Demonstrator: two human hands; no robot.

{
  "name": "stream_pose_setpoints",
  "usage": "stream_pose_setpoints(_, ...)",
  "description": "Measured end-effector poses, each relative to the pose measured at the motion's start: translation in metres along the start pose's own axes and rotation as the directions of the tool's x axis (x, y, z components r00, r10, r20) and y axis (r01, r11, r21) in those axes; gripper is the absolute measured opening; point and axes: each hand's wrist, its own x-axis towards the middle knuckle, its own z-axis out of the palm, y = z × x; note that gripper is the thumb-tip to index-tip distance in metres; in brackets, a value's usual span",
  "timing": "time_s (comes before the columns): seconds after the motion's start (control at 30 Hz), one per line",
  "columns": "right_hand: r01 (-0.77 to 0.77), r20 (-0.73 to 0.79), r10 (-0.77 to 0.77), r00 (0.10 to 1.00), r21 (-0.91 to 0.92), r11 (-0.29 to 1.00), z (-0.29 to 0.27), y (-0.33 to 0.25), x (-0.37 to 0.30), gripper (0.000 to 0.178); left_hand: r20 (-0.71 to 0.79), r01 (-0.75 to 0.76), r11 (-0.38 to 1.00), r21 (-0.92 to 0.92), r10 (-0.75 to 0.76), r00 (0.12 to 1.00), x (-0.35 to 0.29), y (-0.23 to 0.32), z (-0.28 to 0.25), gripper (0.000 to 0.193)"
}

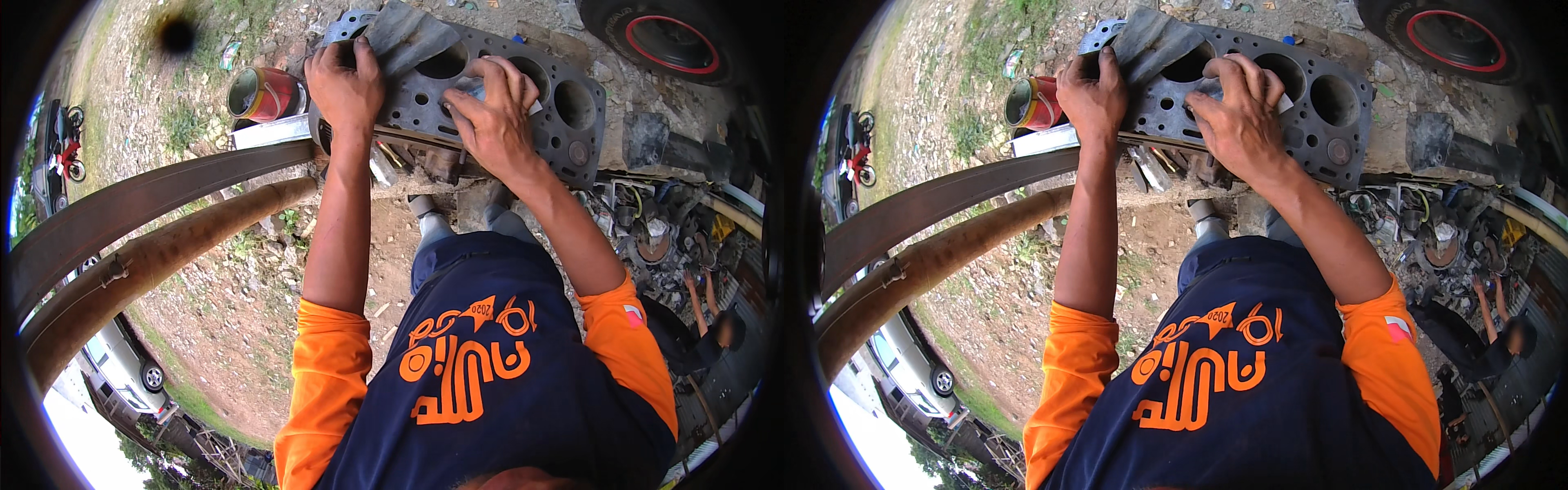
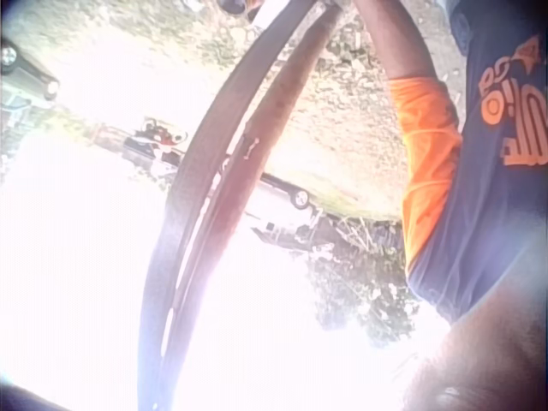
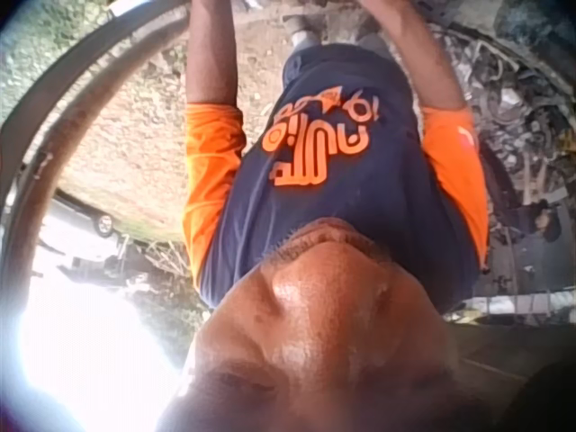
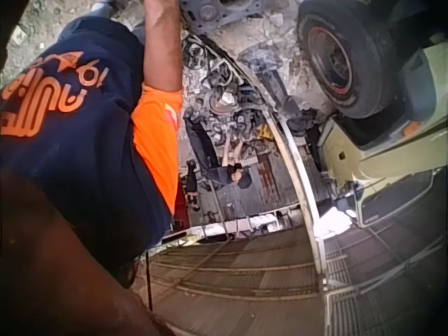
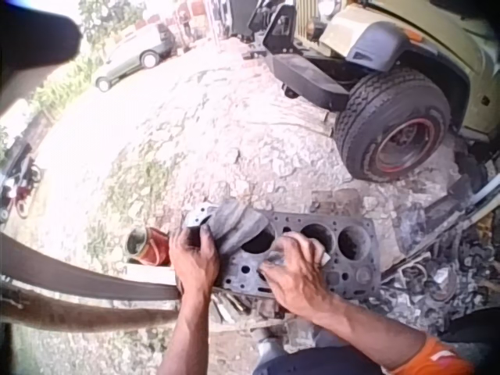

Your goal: The person is sanding the top surface of a metal engine block with pieces of sandpaper, moving their hands across the flat surface to clean it.

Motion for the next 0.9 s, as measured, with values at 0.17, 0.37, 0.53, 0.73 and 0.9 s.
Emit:
stream_pose_setpoints(0.17, 0.028, 0.023, -0.029, 0.999, 0.039, 0.999, -0.001, 0.005, -0.001, 0.026, 0.0, -0.006, 1.0, 0.026, 0.006, 1.0, 0.0, 0.001, 0.0, 0.03)
stream_pose_setpoints(0.37, 0.021, 0.007, -0.021, 1.0, 0.015, 1.0, 0.001, 0.002, 0.0, 0.025, 0.009, 0.005, 1.0, 0.023, -0.005, 1.0, 0.001, 0.004, -0.002, 0.03)
stream_pose_setpoints(0.53, -0.021, -0.015, 0.021, 1.0, 0.001, 1.0, 0.002, 0.0, 0.0, 0.024, -0.001, -0.012, 1.0, 0.017, 0.012, 1.0, 0.0, -0.001, 0.0, 0.03)
stream_pose_setpoints(0.73, 0.03, 0.029, -0.035, 0.999, 0.139, 0.99, 0.001, 0.008, -0.001, 0.024, -0.003, -0.014, 1.0, 0.018, 0.014, 1.0, -0.001, 0.001, -0.002, 0.029)
stream_pose_setpoints(0.9, 0.014, 0.011, -0.014, 1.0, 0.044, 0.999, 0.001, 0.004, -0.001, 0.025, -0.008, -0.022, 0.999, 0.028, 0.022, 1.0, 0.0, 0.003, -0.002, 0.028)
